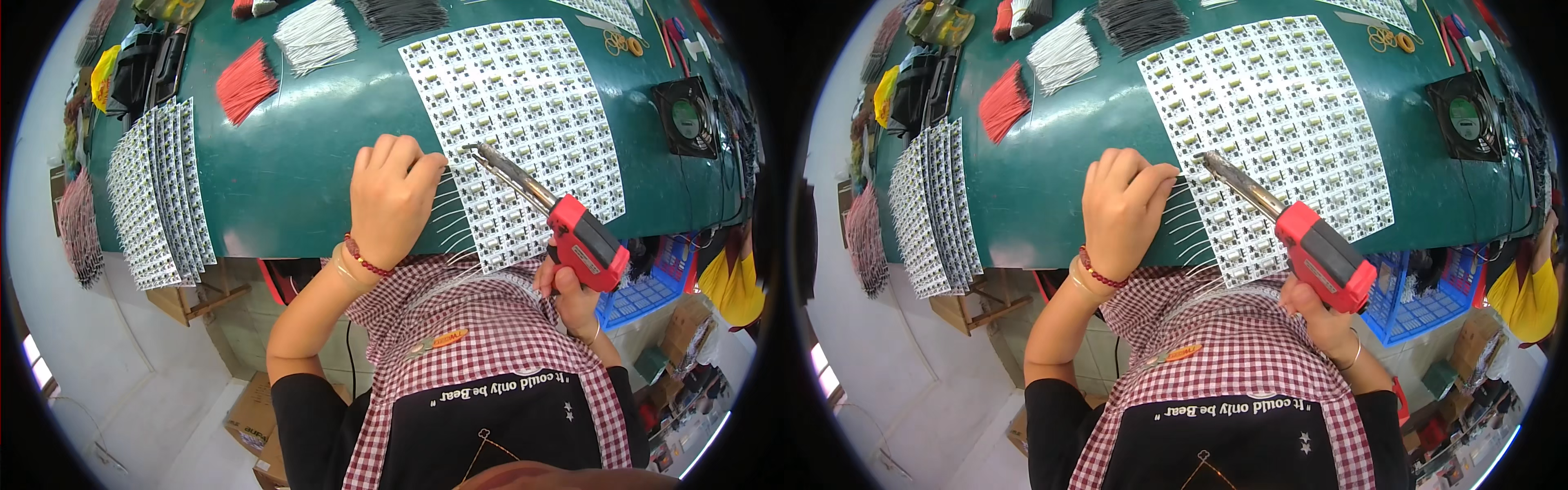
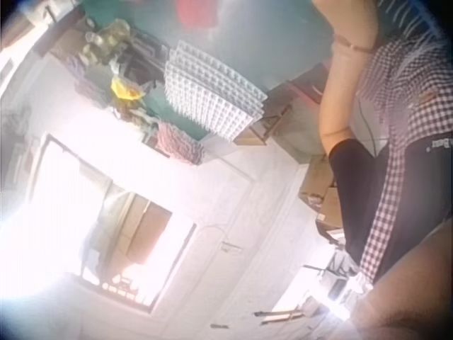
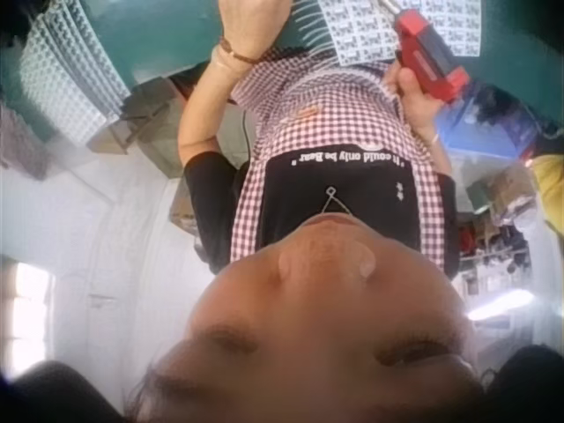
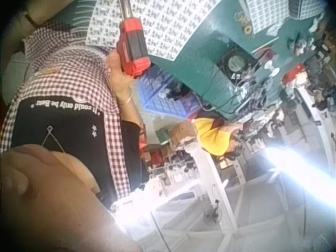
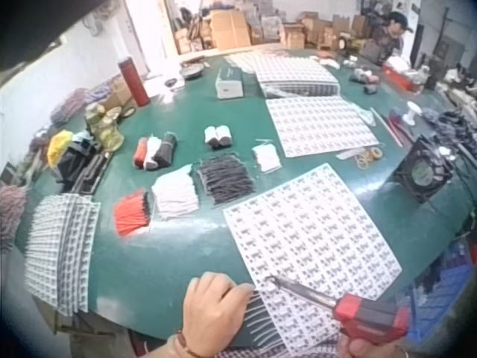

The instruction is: The person uses a soldering iron to attach white wires to a grid of LED modules on a green workbench. They repeatedly apply the soldering iron to individual connection points while holding the wires in place with their left hand. Bundles of colored wires and stacks of LED sheets are visible on the table.

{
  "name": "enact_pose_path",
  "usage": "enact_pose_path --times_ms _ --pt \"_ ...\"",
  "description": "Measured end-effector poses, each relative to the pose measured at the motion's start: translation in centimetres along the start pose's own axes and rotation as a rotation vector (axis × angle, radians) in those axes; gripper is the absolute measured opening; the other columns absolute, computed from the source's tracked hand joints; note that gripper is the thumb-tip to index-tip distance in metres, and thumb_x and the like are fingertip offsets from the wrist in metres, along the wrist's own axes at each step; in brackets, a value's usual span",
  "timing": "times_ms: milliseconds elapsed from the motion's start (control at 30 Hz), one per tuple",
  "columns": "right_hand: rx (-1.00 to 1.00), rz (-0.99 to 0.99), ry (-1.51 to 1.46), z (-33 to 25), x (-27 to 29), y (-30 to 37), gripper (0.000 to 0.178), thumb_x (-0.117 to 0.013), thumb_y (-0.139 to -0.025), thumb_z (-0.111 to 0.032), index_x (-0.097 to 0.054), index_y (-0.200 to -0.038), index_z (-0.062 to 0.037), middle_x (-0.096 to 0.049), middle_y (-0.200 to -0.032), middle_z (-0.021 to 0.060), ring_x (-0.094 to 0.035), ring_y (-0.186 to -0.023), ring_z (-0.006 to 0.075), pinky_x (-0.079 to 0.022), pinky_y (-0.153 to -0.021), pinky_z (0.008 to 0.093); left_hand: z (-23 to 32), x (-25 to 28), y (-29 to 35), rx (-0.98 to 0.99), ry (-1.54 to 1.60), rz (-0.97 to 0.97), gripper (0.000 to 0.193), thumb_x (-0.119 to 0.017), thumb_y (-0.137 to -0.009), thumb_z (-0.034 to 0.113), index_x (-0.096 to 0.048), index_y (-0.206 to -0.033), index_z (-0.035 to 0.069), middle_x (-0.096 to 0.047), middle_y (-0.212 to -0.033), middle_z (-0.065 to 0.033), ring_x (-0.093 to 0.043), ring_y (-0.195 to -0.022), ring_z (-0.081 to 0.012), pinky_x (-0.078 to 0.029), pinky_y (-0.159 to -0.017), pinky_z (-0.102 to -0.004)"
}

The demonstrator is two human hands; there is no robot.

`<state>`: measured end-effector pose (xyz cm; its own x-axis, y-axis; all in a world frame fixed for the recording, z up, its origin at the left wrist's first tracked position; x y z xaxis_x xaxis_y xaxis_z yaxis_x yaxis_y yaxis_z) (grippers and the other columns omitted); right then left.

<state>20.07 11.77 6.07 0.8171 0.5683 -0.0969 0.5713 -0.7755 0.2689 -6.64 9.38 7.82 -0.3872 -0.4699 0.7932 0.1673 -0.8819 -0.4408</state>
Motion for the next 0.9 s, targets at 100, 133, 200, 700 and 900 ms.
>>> enact_pose_path --times_ms 100,133,200,700,900 --pt "-0.016 0.014 0.041 -0.2 -0.3 -0.1 0.053 -0.062 -0.096 -0.037 -0.048 -0.129 0.0024 -0.055 -0.068 0.0058 -0.051 -0.055 0.0128 -0.047 -0.057 0.0302 -0.3 -0.7 0.2 0.001 -0.03 -0.021 0.014 -0.075 -0.071 0.006 -0.068 -0.082 0.01 -0.046 -0.07 -0.0014 -0.049 -0.07 -0.0206 -0.036 -0.062 -0.0344" --pt "-0.02 0.004 0.052 -0.2 -0.4 -0.1 0.052 -0.062 -0.096 -0.037 -0.048 -0.129 0.002 -0.055 -0.068 0.006 -0.051 -0.055 0.0127 -0.047 -0.057 0.0298 -0.3 -0.8 0.3 0.0 -0.035 -0.023 0.014 -0.076 -0.071 0.005 -0.069 -0.082 0.01 -0.046 -0.071 -0.0015 -0.048 -0.069 -0.0207 -0.036 -0.062 -0.0344" --pt "-0.028 -0.016 0.074 -0.1 -0.4 -0.1 0.051 -0.061 -0.097 -0.037 -0.049 -0.128 0.0013 -0.056 -0.069 0.0062 -0.052 -0.056 0.0124 -0.046 -0.056 0.029 -0.3 -0.8 0.4 -0.002 -0.046 -0.027 0.014 -0.076 -0.071 0.005 -0.069 -0.082 0.01 -0.046 -0.071 -0.0017 -0.048 -0.069 -0.0208 -0.036 -0.061 -0.0344" --pt "-0.064 -0.063 0.429 2.4 1.4 0.7 0.025 -0.069 -0.086 -0.008 -0.066 -0.11 -0.0015 -0.065 -0.093 0.0104 -0.063 -0.079 0.0205 -0.05 -0.071 0.0309 -0.4 -0.8 0.6 -0.01 0.023 -0.002 0.014 -0.075 -0.071 0.004 -0.068 -0.083 0.009 -0.046 -0.071 -0.0024 -0.048 -0.069 -0.021 -0.035 -0.062 -0.0347" --pt "0.085 -0.045 0.428 1.6 1.0 1.2 0.031 -0.058 -0.097 -0.025 -0.056 -0.113 0.0022 -0.058 -0.077 0.0069 -0.052 -0.066 0.0129 -0.044 -0.062 0.0283 -0.3 -0.9 0.6 -0.019 0.007 -0.007 0.015 -0.075 -0.071 0.004 -0.068 -0.083 0.008 -0.046 -0.071 -0.0019 -0.049 -0.07 -0.0206 -0.035 -0.063 -0.0347"
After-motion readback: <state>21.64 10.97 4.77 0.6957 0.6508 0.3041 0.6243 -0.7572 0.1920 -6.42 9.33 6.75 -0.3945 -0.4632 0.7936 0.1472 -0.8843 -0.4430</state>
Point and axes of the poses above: each hand's wrist, its own y-axis away from the middle knuckle, its own x-axis out of the back of the hand, z = x × y, the point moved 5 cm from there along -y, towards the middle knuckle
